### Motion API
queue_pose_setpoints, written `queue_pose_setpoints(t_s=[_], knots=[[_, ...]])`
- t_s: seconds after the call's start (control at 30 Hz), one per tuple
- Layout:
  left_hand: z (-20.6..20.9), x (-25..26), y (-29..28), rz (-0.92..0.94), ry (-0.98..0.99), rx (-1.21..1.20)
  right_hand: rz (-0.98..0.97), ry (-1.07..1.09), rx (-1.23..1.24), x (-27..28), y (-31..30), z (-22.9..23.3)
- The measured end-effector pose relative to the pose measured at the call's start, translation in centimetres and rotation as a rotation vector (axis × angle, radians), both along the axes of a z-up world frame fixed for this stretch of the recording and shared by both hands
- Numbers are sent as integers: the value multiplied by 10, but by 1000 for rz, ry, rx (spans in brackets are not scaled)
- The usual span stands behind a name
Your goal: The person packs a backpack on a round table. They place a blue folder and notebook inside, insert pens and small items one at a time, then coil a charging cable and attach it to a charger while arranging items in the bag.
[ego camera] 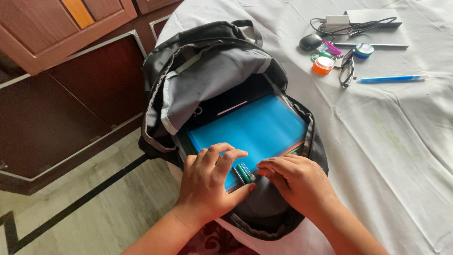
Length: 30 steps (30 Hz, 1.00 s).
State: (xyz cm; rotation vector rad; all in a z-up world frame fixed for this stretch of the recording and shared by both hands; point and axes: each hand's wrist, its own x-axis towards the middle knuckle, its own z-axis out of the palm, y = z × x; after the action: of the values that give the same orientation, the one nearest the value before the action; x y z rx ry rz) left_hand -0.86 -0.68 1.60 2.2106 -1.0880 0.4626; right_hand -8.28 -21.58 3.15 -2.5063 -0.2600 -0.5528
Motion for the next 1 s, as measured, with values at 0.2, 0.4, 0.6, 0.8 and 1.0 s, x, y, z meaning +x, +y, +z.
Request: queue_pose_setpoints(t_s=[0.2, 0.4, 0.6, 0.8, 1.0], knots=[[-2, -1, -1, 8, -12, 14, 21, -44, -55, -1, 2, 7], [18, 0, -2, 18, 21, 13, -197, -222, -136, -3, -12, 12], [57, 11, -35, 47, 64, 24, -554, -344, 96, 1, -48, 11], [96, 21, -104, -190, 16, 35, -749, -177, 457, 10, -75, -8], [111, 44, -206, -305, -201, 89, -778, -208, 275, 14, -85, -19]])
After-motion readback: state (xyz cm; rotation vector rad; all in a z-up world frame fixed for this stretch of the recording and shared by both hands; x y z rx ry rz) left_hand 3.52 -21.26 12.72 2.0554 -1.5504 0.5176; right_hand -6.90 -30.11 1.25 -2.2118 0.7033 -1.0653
